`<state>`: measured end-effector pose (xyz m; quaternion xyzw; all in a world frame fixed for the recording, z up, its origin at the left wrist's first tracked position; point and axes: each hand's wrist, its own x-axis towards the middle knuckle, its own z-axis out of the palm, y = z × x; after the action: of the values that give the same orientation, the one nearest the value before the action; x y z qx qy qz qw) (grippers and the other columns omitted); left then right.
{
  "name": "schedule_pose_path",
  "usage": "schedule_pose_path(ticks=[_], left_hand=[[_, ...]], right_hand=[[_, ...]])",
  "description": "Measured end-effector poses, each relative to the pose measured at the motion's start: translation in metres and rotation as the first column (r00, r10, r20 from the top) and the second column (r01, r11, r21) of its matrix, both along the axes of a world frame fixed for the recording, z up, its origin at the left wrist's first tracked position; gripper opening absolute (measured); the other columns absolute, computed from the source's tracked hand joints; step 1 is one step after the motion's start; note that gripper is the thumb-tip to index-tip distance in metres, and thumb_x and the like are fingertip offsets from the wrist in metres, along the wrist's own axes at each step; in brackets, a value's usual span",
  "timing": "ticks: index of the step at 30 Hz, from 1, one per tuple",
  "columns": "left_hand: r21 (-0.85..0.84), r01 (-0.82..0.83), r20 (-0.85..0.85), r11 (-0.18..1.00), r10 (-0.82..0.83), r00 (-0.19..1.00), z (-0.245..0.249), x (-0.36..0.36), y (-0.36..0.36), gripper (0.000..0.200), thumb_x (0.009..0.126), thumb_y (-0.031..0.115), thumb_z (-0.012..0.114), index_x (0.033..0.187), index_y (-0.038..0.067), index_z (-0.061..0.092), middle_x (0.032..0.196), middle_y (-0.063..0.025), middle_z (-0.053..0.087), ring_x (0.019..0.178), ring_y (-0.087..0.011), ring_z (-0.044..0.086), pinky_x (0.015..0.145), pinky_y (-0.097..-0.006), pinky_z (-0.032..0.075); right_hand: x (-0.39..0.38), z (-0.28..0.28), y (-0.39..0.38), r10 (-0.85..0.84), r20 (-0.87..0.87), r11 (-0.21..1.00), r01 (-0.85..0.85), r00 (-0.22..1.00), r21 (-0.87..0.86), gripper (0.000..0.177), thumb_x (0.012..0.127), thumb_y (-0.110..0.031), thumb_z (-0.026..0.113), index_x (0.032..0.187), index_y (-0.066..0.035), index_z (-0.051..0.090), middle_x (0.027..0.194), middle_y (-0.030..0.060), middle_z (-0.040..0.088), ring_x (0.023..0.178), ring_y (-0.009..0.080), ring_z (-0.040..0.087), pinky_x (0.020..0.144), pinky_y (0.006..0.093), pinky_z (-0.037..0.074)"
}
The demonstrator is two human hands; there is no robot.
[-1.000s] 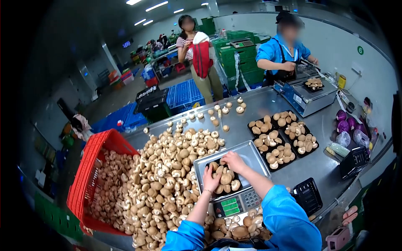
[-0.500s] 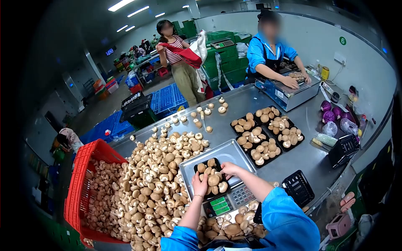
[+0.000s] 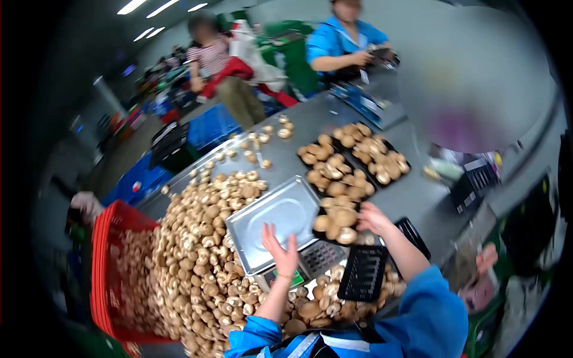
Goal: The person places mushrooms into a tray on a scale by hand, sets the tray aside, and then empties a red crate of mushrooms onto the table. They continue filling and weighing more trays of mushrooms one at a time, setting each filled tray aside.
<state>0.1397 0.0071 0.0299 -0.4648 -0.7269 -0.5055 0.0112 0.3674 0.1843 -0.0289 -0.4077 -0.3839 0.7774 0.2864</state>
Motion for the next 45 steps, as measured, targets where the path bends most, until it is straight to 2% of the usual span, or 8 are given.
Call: schedule_pose_path(ticks=[8,17,19,24,25,30,38,45], left_hand=[[-0.097,-0.211,-0.321,0.973,0.17,0.932,-0.029,0.024,-0.069,0.057,0.069,0.008,0.055,0.121,-0.001,0.034,0.129,-0.0259,0.026,0.12,-0.0414,0.022,0.097,-0.0489,0.015],[-0.137,-0.305,-0.374,0.943,0.236,0.897,-0.003,0.029,-0.06,0.062,0.075,0.008,0.051,0.129,0.0,0.023,0.136,-0.0242,0.015,0.125,-0.0412,0.014,0.1,-0.0505,0.013],[-0.146,-0.293,-0.415,0.945,0.21,0.885,-0.001,0.034,-0.052,0.061,0.076,0.01,0.051,0.129,0.001,0.023,0.136,-0.0242,0.015,0.126,-0.0407,0.014,0.1,-0.0499,0.013],[-0.207,-0.303,-0.429,0.93,0.192,0.883,-0.009,0.043,-0.045,0.065,0.075,0.013,0.053,0.13,-0.001,0.02,0.136,-0.0248,0.015,0.126,-0.0393,0.015,0.101,-0.0503,0.012],[-0.217,-0.294,-0.437,0.931,0.177,0.882,-0.01,0.044,-0.042,0.066,0.075,0.014,0.053,0.13,-0.002,0.019,0.136,-0.0247,0.014,0.126,-0.0387,0.013,0.101,-0.0507,0.012],[-0.247,-0.28,-0.403,0.928,0.164,0.9,-0.009,0.049,-0.039,0.07,0.072,0.015,0.056,0.129,-0.002,0.02,0.137,-0.025,0.011,0.127,-0.0397,0.011,0.102,-0.0496,0.01],[-0.225,-0.336,-0.348,0.915,0.247,0.904,-0.012,0.04,-0.048,0.066,0.07,0.013,0.058,0.127,0.003,0.027,0.135,-0.0236,0.016,0.124,-0.039,0.016,0.099,-0.0492,0.015],[-0.229,-0.385,-0.24,0.894,0.331,0.913,-0.009,0.037,-0.056,0.06,0.068,0.015,0.06,0.121,0.004,0.034,0.133,-0.023,0.019,0.123,-0.0396,0.018,0.099,-0.0503,0.015]], right_hand=[[0.14,-0.019,0.052,-0.484,0.179,0.875,0.481,0.857,0.065,0.025,0.083,-0.005,0.031,0.108,-0.01,0.03,0.097,0.0174,0.053,0.065,0.0223,0.056,0.051,0.032,0.05],[0.206,-0.086,0.082,-0.659,0.131,0.751,0.643,0.74,0.148,0.038,0.073,-0.003,0.046,0.111,-0.005,0.038,0.088,0.011,0.052,0.064,0.0186,0.055,0.049,0.0334,0.051],[0.194,-0.067,0.084,-0.673,0.361,0.701,0.713,0.646,0.03,0.043,0.074,-0.002,0.05,0.111,-0.006,0.03,0.087,0.012,0.045,0.064,0.0199,0.05,0.052,0.0334,0.05],[0.178,-0.068,0.098,-0.632,0.361,0.757,0.645,0.686,0.101,0.022,0.081,-0.004,0.037,0.101,-0.011,0.031,0.094,0.0114,0.045,0.067,0.0183,0.048,0.057,0.0336,0.051],[0.175,-0.072,0.103,-0.634,0.36,0.752,0.654,0.684,0.083,0.035,0.077,-0.002,0.052,0.102,-0.009,0.029,0.091,0.0125,0.044,0.066,0.0187,0.051,0.051,0.0317,0.05],[0.166,-0.099,0.125,-0.651,0.309,0.751,0.648,0.694,0.125,0.037,0.077,-0.004,0.054,0.103,-0.009,0.028,0.093,0.0129,0.042,0.063,0.0187,0.049,0.046,0.0336,0.05],[0.115,-0.087,0.171,-0.608,0.166,0.791,0.61,0.777,0.041,0.041,0.078,-0.003,0.054,0.107,-0.009,0.026,0.1,0.0155,0.043,0.08,0.0238,0.052,0.061,0.036,0.052],[0.108,-0.095,0.173,-0.494,0.35,0.868,0.473,0.796,0.149,0.039,0.076,-0.019,0.064,0.1,-0.005,0.036,0.065,0.0073,0.047,0.044,0.0163,0.049,0.039,0.0288,0.046]])
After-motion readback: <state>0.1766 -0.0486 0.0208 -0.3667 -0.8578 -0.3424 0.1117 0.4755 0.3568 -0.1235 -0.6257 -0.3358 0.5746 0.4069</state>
